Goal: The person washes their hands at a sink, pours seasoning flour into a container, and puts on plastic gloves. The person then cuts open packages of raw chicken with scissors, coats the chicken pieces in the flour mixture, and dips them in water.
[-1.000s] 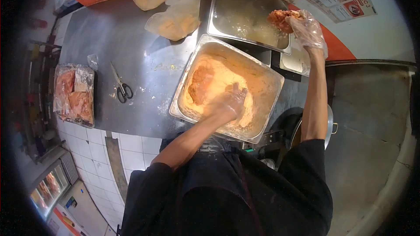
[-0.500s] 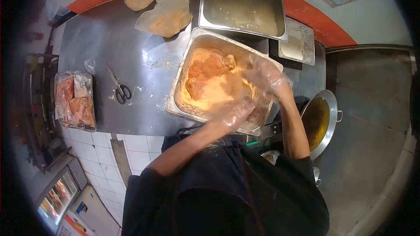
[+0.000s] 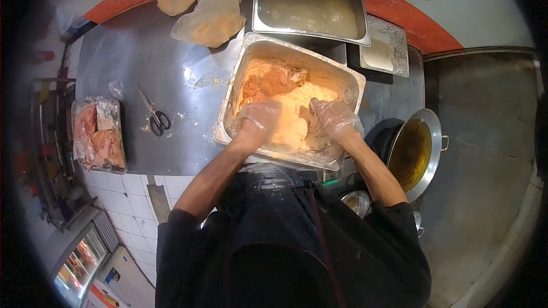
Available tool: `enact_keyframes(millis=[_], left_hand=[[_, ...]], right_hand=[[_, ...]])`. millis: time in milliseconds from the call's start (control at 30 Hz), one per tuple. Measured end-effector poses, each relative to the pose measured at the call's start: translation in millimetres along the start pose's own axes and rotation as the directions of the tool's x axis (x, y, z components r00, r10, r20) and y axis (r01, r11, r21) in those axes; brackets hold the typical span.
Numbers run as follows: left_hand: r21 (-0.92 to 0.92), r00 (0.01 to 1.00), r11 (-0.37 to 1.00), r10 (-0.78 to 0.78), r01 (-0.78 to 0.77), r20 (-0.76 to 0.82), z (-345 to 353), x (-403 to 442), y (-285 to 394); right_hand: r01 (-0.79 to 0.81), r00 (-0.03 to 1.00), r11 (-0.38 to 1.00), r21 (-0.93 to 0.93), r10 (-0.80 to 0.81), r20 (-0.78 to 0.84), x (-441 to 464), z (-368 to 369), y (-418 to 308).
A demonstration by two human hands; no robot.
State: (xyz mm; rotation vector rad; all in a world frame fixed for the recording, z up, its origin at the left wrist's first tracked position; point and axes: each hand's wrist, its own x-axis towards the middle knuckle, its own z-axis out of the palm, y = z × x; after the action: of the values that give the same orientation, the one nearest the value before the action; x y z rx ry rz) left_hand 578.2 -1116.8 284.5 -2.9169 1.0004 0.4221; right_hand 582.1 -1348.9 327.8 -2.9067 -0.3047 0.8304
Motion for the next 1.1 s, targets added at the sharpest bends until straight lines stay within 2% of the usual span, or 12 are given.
enact_keyframes(millis=[100, 200, 267, 367, 500, 533, 600, 700, 767, 900, 967, 1100], left_hand=[[-0.138, 0.996, 0.99, -0.035, 0.023, -0.086, 4, -5, -5], [0.135, 0.942, 0.989, -0.005, 0.053, -0.337, 27, -2, -4], [-0.014, 0.954, 1.0, -0.014, 0.011, -0.298, 16, 3, -8], [-0.261, 0.996, 0.964, -0.064, 0.047, -0.058, -50, -14, -18], [-0.533, 0.961, 0.846, -0.135, -0.015, -0.242, -55, -26, -36], [-0.756, 0.918, 0.642, -0.209, -0.132, -0.337, -48, -23, -39], [-0.881, 0.861, 0.382, -0.308, -0.278, -0.405, -40, -19, -41], [-0.999, 0.942, -0.028, -0.334, 0.018, 0.026, -53, -17, -36], [-0.742, 0.929, -0.669, -0.241, 0.049, 0.279, -46, -17, -30], [-0.604, 0.941, -0.796, -0.23, -0.034, 0.249, -59, -19, -19], [-0.548, 0.843, -0.817, -0.159, 0.18, 0.514, -86, -22, -16], [-0.632, 0.886, -0.756, -0.164, 0.17, 0.435, -55, -25, -14]], right_hand=[[0.11, 0.994, 0.989, -0.101, -0.11, 0.007, -10, -29, -8], [0.164, 0.972, 0.984, 0.067, -0.15, -0.179, -17, -36, 8], [0.015, 0.997, 0.886, 0.463, 0.021, -0.073, -20, -47, 10], [-0.082, 0.995, 0.752, 0.654, 0.099, 0.011, -27, -66, -3], [-0.045, 0.989, 0.698, 0.715, 0.132, -0.066, -25, -60, -1], [-0.028, 0.993, 0.596, 0.802, 0.112, -0.048, -24, -60, 0], [-0.01, 0.995, 0.487, 0.873, 0.089, -0.038, -23, -62, -1], [0.075, 0.996, 0.256, 0.964, 0.03, -0.085, -25, -74, -9], [-0.043, 0.999, 0.398, 0.917, 0.033, 0.033, -24, -85, -13], [-0.026, 1.0, 0.257, 0.966, 0.013, 0.024, -15, -65, -1], [0.012, 0.992, -0.104, 0.995, 0.126, 0.001, -30, -76, -21], [0.101, 0.987, -0.129, 0.986, 0.138, -0.083, -30, -55, -15]])
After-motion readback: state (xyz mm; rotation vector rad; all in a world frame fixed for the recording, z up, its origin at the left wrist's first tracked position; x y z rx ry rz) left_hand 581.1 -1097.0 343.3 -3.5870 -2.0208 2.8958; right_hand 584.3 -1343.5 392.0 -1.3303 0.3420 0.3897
